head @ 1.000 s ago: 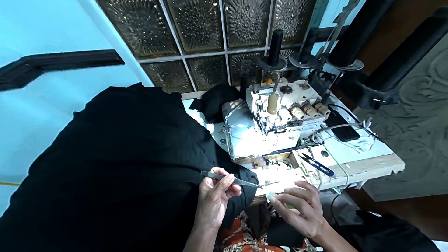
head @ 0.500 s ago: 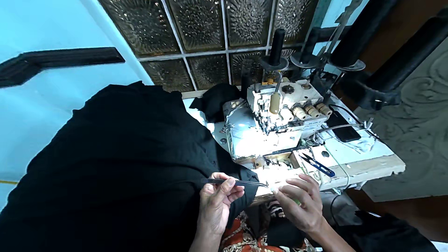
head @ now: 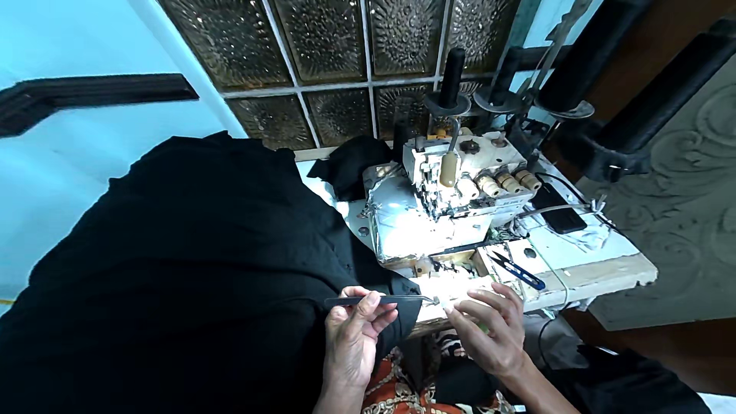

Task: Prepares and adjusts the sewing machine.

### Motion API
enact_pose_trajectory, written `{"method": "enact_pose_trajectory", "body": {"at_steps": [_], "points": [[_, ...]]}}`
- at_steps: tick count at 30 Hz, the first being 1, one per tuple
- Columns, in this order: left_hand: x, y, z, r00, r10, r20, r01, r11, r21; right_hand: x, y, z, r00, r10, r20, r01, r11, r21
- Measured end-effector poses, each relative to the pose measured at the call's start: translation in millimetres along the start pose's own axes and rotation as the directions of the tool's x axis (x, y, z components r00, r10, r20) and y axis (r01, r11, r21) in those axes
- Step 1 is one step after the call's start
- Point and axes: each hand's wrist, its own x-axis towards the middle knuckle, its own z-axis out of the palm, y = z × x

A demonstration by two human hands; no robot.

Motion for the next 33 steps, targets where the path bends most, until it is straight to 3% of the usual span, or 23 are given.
{"method": "enact_pose_trajectory", "body": {"at_steps": [33], "points": [[4.4,-3.7,2.1,0.995,0.103,-0.004,-0.103,0.995,0.0,0.9,-5.3,3.7,0.998,-0.053,0.026,0.053,0.999,0.012]]}}
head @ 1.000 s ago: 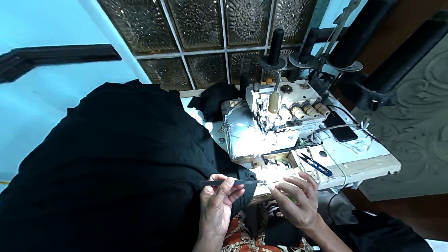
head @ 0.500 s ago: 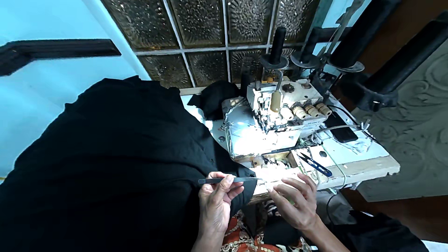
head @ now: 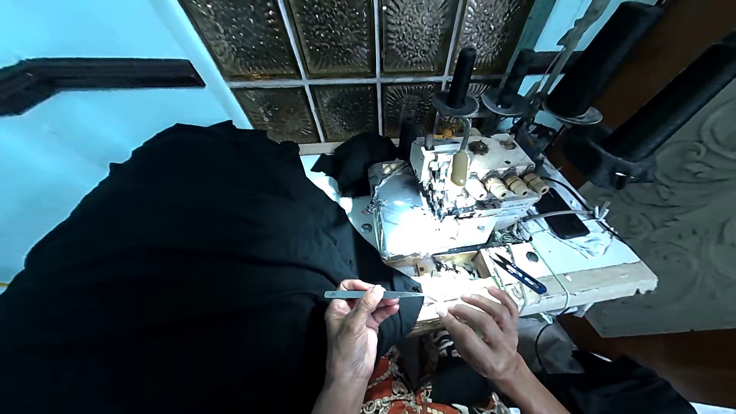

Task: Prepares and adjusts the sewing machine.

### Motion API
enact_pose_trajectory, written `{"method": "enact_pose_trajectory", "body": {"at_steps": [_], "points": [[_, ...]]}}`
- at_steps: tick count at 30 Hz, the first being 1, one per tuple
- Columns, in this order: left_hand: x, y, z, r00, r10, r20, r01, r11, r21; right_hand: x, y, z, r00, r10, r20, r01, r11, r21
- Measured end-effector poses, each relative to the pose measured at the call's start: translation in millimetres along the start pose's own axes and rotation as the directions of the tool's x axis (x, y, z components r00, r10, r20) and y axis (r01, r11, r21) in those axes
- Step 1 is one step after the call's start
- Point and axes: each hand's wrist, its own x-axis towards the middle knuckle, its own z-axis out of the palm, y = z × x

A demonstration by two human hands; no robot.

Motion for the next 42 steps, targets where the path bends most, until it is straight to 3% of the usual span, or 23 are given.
{"method": "enact_pose_trajectory", "body": {"at_steps": [10,12,15,17,19,21,23,26,29,32,34,38,42], "points": [[19,1,3,0.998,0.041,-0.049,-0.043,0.998,-0.035,-6,7,0,0.999,0.032,0.023,-0.031,0.999,-0.029],[30,5,8,0.995,0.066,-0.073,-0.067,0.998,-0.017,-6,21,-8,0.996,0.087,0.016,-0.085,0.992,-0.093],[54,11,18,0.99,0.104,-0.097,-0.102,0.994,0.025,4,65,-32,0.96,0.266,-0.087,-0.278,0.943,-0.183],[73,10,25,0.987,0.138,-0.086,-0.133,0.989,0.061,17,104,-53,0.893,0.41,-0.186,-0.437,0.889,-0.134],[88,7,33,0.987,0.152,-0.055,-0.147,0.985,0.093,28,147,-67,0.784,0.576,-0.232,-0.586,0.809,0.031],[102,3,38,0.987,0.157,0.035,-0.16,0.979,0.127,33,191,-66,0.622,0.764,-0.169,-0.739,0.645,0.196],[113,-3,40,0.967,0.206,0.148,-0.229,0.959,0.164,32,229,-56,0.488,0.873,0.0,-0.859,0.48,0.177],[117,-3,48,0.959,0.223,0.173,-0.27,0.906,0.326,38,255,-31,0.272,0.927,0.259,-0.96,0.279,0.011],[116,-3,50,0.955,0.228,0.188,-0.291,0.835,0.468,44,258,-7,0.099,0.92,0.379,-0.986,0.142,-0.086],[116,-6,47,0.942,0.248,0.226,-0.328,0.827,0.456,47,260,-1,-0.045,0.893,0.448,-0.991,0.018,-0.134],[115,-6,46,0.936,0.26,0.237,-0.344,0.817,0.462,45,259,4,-0.092,0.886,0.455,-0.992,-0.043,-0.118],[115,-6,46,0.932,0.277,0.234,-0.36,0.779,0.513,29,263,19,-0.079,0.87,0.486,-0.941,-0.226,0.252],[117,-8,45,0.928,0.295,0.23,-0.372,0.791,0.486,19,267,28,-0.035,0.892,0.451,-0.927,-0.198,0.32]]}}
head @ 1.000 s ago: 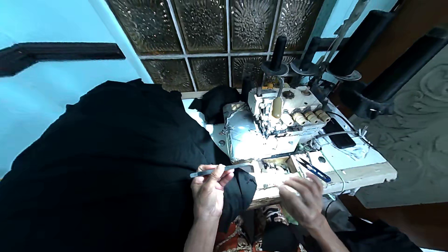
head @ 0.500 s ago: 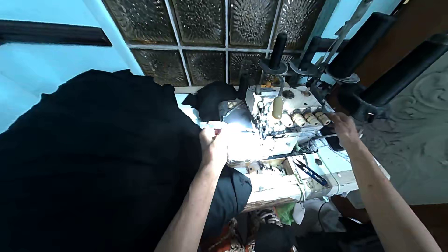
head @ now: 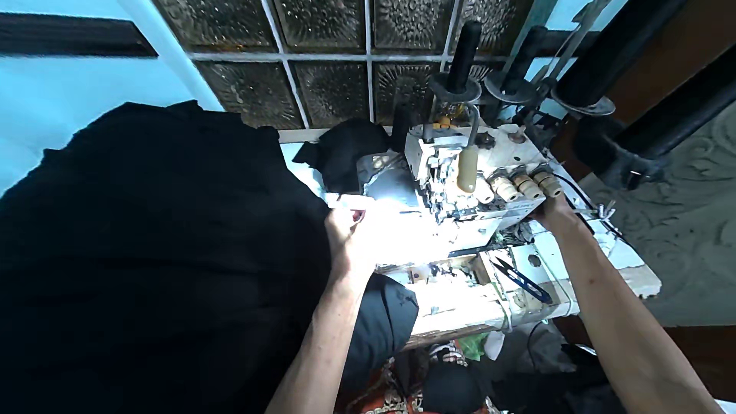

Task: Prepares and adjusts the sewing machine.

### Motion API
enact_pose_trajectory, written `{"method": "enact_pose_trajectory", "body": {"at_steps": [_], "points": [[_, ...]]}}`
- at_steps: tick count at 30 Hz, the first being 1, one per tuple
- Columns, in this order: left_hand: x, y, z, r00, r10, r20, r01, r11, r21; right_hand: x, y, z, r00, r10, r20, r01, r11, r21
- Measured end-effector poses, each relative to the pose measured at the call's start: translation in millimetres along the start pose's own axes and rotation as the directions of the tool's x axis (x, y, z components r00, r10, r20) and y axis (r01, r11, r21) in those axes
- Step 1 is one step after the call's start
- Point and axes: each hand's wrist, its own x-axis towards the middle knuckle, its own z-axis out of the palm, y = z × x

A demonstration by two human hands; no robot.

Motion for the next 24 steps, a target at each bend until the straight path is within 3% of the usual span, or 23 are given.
{"method": "enact_pose_trajectory", "body": {"at_steps": [3,6,7,10,12,14,15,17,21,24], "points": [[0,-1,1,0.999,-0.03,-0.023,0.029,1.0,-0.004,-2,1,0,0.999,-0.037,-0.007,0.037,0.999,-0.03],[-1,-2,3,0.997,-0.05,-0.053,0.046,0.997,-0.066,-9,-11,-2,0.989,-0.151,0.013,0.143,0.908,-0.393],[-1,-1,3,0.997,-0.052,-0.049,0.049,0.997,-0.058,-18,-26,-1,0.993,-0.114,0.037,0.116,0.849,-0.515],[-4,6,2,0.993,-0.109,-0.043,0.111,0.993,0.048,-30,-78,12,0.975,0.221,-0.006,-0.166,0.716,-0.678],[-8,18,5,0.981,-0.189,-0.039,0.193,0.969,0.156,-16,-93,11,0.949,0.312,-0.038,-0.224,0.585,-0.779],[-5,20,6,0.979,-0.201,-0.035,0.204,0.971,0.125,-7,-103,20,0.932,0.344,-0.115,-0.283,0.488,-0.826],[-2,15,6,0.982,-0.185,-0.042,0.188,0.979,0.077,-8,-107,25,0.936,0.327,-0.134,-0.279,0.451,-0.848],[0,15,6,0.979,-0.201,-0.042,0.203,0.976,0.082,-12,-108,31,0.973,0.23,-0.025,-0.109,0.359,-0.927],[4,2,7,0.993,-0.09,-0.075,0.087,0.995,-0.039,38,-56,7,0.982,-0.028,0.189,0.187,0.358,-0.915],[4,1,5,0.997,-0.053,-0.048,0.052,0.999,-0.012,54,-48,10,0.989,0.094,0.111,0.06,0.431,-0.9]]}}
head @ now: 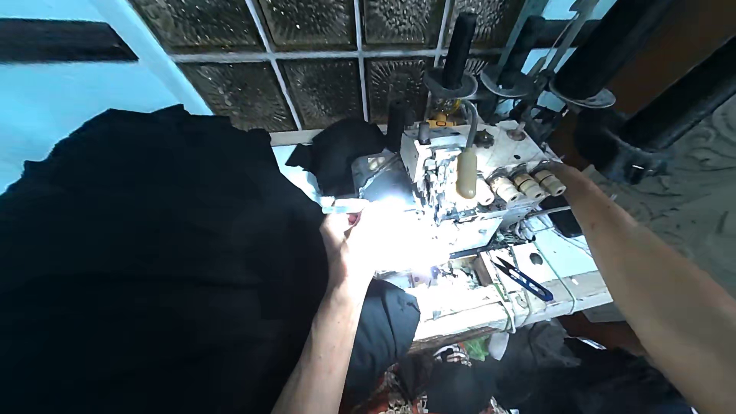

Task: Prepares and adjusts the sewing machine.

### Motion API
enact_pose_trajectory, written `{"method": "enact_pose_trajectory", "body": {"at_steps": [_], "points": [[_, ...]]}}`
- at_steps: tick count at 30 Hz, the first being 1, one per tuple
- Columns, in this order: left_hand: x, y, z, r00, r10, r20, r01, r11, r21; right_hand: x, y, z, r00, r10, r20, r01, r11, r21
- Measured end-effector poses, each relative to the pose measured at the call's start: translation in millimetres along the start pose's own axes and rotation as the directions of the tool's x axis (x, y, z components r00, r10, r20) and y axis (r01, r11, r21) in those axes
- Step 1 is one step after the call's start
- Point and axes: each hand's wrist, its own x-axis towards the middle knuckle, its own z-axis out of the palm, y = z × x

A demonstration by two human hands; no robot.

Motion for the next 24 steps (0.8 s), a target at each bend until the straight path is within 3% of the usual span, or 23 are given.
{"method": "enact_pose_trajectory", "body": {"at_steps": [4,7,10,13,15,17,20,22,24], "points": [[1,9,-1,0.998,-0.023,0.053,0.015,0.99,0.141,-8,-16,-14,0.997,0.079,0.012,-0.077,0.988,-0.133],[-1,23,3,0.988,-0.131,0.081,0.107,0.963,0.246,-7,-13,-15,0.998,0.049,-0.033,-0.052,0.994,-0.097],[3,10,1,0.998,-0.04,0.042,0.03,0.975,0.219,-6,-2,-10,0.998,-0.034,-0.058,0.033,0.999,-0.018],[2,10,3,0.999,-0.04,0.033,0.033,0.979,0.202,-5,-2,-6,0.983,-0.103,-0.154,0.1,0.995,-0.031],[2,11,3,0.998,-0.055,0.031,0.048,0.982,0.181,-28,-22,-13,0.983,-0.059,-0.176,0.046,0.996,-0.077],[3,11,3,0.997,-0.052,0.057,0.042,0.987,0.157,-43,-22,-7,0.956,-0.002,-0.292,0.026,0.997,0.078],[3,9,1,0.994,-0.092,0.064,0.087,0.994,0.069,-31,9,29,0.859,-0.079,-0.505,0.266,0.913,0.309],[4,9,2,0.994,-0.1,0.053,0.098,0.995,0.035,-24,22,43,0.825,-0.115,-0.553,0.377,0.841,0.388],[3,9,2,0.995,-0.089,0.053,0.086,0.995,0.058,-23,20,41,0.857,-0.083,-0.508,0.341,0.83,0.441]]}}
